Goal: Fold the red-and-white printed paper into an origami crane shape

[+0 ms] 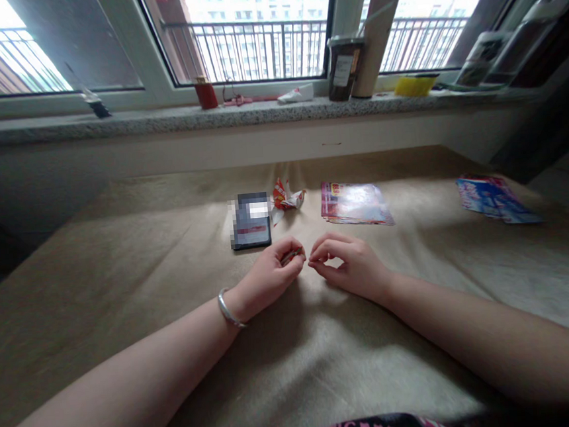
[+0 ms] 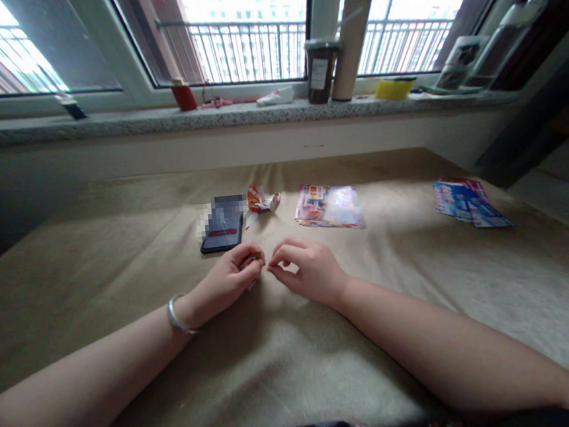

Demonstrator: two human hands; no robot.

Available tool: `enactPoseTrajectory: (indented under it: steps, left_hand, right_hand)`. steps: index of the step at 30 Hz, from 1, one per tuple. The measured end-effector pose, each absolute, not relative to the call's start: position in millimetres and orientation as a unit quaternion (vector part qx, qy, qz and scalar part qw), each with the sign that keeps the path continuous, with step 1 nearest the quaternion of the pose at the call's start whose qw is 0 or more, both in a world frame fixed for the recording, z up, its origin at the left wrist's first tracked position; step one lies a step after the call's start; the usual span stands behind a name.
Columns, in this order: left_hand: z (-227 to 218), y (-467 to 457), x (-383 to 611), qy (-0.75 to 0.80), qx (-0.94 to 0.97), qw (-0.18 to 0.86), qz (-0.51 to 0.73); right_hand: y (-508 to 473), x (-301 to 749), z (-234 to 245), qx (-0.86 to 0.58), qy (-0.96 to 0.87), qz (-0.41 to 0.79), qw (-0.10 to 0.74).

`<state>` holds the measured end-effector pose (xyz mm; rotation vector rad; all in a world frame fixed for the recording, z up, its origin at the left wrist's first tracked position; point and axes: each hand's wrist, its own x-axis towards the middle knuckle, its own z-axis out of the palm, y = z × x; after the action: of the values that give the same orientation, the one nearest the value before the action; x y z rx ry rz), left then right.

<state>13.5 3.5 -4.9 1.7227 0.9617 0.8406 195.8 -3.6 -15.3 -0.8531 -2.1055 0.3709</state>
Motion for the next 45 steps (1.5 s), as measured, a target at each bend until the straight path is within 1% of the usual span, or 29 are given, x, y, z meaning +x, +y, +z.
enactPoseTrajectory:
  steps: [2,5,9,12,16,20,22,25,29,32,38,45]
  left_hand:
    - [-3.4,3.5,13.9,0.394,0.691,0.502,0.341]
    - [-1.8,4.0,13.1,0.399,0.679,0.5,0.36]
    - [-3.0,5.0,11.9,0.395,0.648,0.53,0.378]
    - [-5.1,5.5,12.4,0.389,0.623,0.561,0.383]
    - [-6.7,5.9,13.3,0.365,0.627,0.573,0.381]
    - [-7.3,5.1,13.8,0.387,0.643,0.534,0.389]
    - [-7.2,4.1,13.7,0.396,0.655,0.518,0.382]
    - [-6.7,3.1,13.1,0.379,0.664,0.533,0.361]
    - [-5.9,2.8,12.9,0.379,0.661,0.538,0.36]
    - [-5.7,2.1,14.0,0.385,0.665,0.53,0.359]
    - [-5.0,0.2,14.1,0.388,0.688,0.477,0.386]
    - [-7.3,2.5,13.4,0.374,0.675,0.504,0.388]
  right_hand:
    - [-3.5,195.6,-15.2,-0.35,-0.832,0.151,0.402]
    - [-3.5,195.4,-15.3,-0.386,-0.818,0.172,0.389]
    - [-2.4,194.8,-16.4,-0.439,-0.802,0.216,0.343]
    - [-0.1,194.0,-17.2,-0.443,-0.8,0.252,0.318]
    - [2.8,194.0,-17.9,-0.437,-0.787,0.279,0.334]
    - [3.5,195.1,-18.1,-0.424,-0.792,0.283,0.336]
    - [2.9,195.1,-17.7,-0.42,-0.8,0.278,0.326]
    - [2.0,194.3,-16.5,-0.413,-0.812,0.265,0.317]
    - [2.4,193.3,-15.3,-0.394,-0.834,0.213,0.322]
    - [3.1,192.9,-15.4,-0.387,-0.842,0.199,0.32]
    - [2.3,191.8,-14.8,-0.368,-0.854,0.193,0.311]
    - [2.3,195.9,-12.9,-0.41,-0.806,0.222,0.365]
